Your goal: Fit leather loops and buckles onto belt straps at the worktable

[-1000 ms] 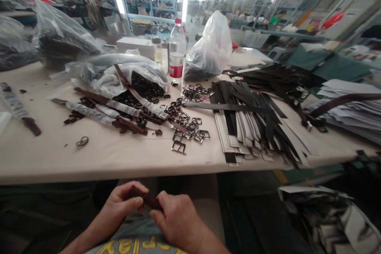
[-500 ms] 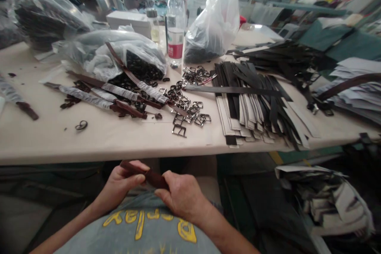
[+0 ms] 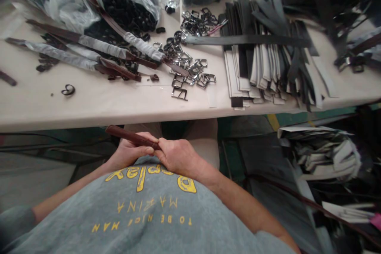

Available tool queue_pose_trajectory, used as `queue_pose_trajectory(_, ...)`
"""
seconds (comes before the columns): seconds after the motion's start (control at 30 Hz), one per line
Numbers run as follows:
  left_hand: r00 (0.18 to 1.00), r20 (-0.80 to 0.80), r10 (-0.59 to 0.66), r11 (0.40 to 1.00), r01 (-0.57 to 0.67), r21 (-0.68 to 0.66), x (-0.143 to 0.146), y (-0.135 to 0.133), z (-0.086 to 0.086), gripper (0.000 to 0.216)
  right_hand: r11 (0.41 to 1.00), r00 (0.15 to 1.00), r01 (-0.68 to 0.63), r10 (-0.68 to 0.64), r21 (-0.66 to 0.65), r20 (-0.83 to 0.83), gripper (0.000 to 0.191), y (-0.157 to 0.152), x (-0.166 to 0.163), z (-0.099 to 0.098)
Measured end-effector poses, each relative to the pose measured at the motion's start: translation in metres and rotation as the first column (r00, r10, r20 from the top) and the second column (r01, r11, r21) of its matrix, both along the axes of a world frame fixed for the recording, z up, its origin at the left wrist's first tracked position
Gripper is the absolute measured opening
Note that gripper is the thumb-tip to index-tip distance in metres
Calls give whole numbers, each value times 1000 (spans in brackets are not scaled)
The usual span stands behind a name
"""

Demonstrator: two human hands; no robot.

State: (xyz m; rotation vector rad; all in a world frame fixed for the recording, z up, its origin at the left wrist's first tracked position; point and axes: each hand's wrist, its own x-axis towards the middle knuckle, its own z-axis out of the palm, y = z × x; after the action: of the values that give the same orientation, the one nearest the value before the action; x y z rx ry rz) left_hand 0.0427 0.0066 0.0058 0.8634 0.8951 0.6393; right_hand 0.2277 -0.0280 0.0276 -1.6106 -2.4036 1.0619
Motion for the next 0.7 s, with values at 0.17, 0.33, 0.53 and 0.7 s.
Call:
queue_pose_trajectory(0.17,997,-16,77,997,-76,28,-2,0,-7,32,996,996,82,-82,-16,17,27,0,9,7)
queue_pose_trajectory(0.33,994,-10,104,994,-104,11,-6,0,-14,35,996,989,81,-78,-23,129,28,-2,12,7)
queue_pose_trajectory(0.53,999,-15,-34,999,33,-42,1,-3,-13,31,998,985,53,-46,-40,164,25,-1,-1,3)
queue_pose_trajectory(0.7,998,-61,13,1000,-14,-22,6,0,-12,32,993,969,117,-119,18,219,28,3,-4,2)
